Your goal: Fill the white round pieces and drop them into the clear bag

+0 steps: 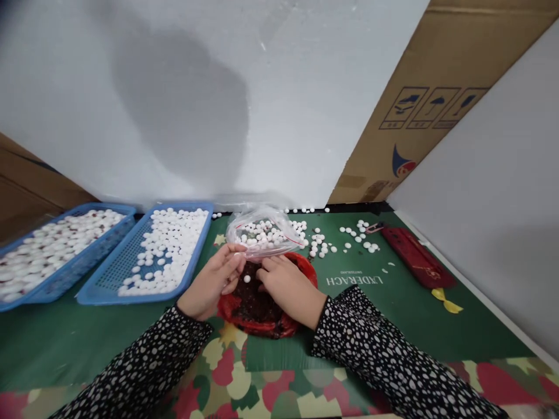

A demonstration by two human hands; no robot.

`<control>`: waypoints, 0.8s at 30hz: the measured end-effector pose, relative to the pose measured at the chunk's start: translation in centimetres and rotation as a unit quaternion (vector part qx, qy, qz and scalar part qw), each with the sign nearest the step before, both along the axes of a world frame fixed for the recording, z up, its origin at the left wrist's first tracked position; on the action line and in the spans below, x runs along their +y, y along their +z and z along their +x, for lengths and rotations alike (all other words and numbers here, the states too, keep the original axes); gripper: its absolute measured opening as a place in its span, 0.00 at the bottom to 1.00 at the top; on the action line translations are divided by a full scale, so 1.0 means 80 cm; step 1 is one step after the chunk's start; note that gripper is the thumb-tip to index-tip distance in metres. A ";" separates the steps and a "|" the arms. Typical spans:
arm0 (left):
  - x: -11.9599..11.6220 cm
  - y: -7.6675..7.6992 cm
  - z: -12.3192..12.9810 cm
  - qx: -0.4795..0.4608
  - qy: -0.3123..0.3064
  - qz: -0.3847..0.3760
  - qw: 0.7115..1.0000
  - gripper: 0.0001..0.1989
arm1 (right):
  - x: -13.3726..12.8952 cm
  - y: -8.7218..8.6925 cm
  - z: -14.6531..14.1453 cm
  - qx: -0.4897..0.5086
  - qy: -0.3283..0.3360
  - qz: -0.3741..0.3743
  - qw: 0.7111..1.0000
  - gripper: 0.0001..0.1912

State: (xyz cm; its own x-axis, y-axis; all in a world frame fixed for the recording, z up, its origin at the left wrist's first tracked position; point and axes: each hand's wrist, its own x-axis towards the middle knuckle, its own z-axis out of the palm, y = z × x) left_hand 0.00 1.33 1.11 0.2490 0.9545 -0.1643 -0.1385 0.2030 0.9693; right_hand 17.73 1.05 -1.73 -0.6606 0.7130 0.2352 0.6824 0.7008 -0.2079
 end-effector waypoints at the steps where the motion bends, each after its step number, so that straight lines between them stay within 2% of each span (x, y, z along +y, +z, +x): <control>1: 0.001 -0.002 0.000 0.006 -0.003 0.010 1.000 0.14 | 0.000 -0.001 -0.001 0.004 0.001 -0.005 1.000 0.04; 5: 0.005 -0.006 -0.003 0.011 -0.011 0.033 0.999 0.14 | -0.001 0.004 -0.001 0.050 -0.012 -0.033 0.998 0.04; 9: 0.006 -0.008 -0.005 -0.002 -0.014 0.034 0.999 0.14 | -0.005 0.017 0.006 0.171 -0.010 -0.094 0.981 0.05; 11: 0.005 -0.008 -0.005 -0.020 -0.013 0.024 0.999 0.15 | -0.005 0.022 0.009 0.256 -0.021 -0.158 0.954 0.05; 14: 0.004 -0.006 -0.004 -0.047 -0.011 0.007 0.999 0.17 | -0.004 0.027 0.012 0.386 -0.051 -0.240 0.889 0.02; 18: 0.003 -0.004 -0.001 -0.054 -0.011 -0.006 0.998 0.16 | -0.004 0.031 0.010 0.499 -0.071 -0.274 0.819 0.03; 21: 0.003 -0.006 0.000 -0.054 -0.016 -0.015 0.998 0.16 | -0.006 0.034 0.007 0.535 -0.075 -0.277 0.795 0.04; 24: 0.003 -0.007 0.001 -0.057 -0.019 -0.019 0.998 0.16 | -0.006 0.034 0.007 0.532 -0.068 -0.295 0.791 0.04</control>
State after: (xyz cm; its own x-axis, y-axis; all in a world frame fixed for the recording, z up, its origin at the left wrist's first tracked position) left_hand 0.10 1.55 0.56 0.3048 0.9375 -0.1682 -0.2389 0.2462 0.9393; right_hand 18.25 0.57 1.01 -0.2202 0.9536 0.2054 -0.0375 0.2022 -0.9786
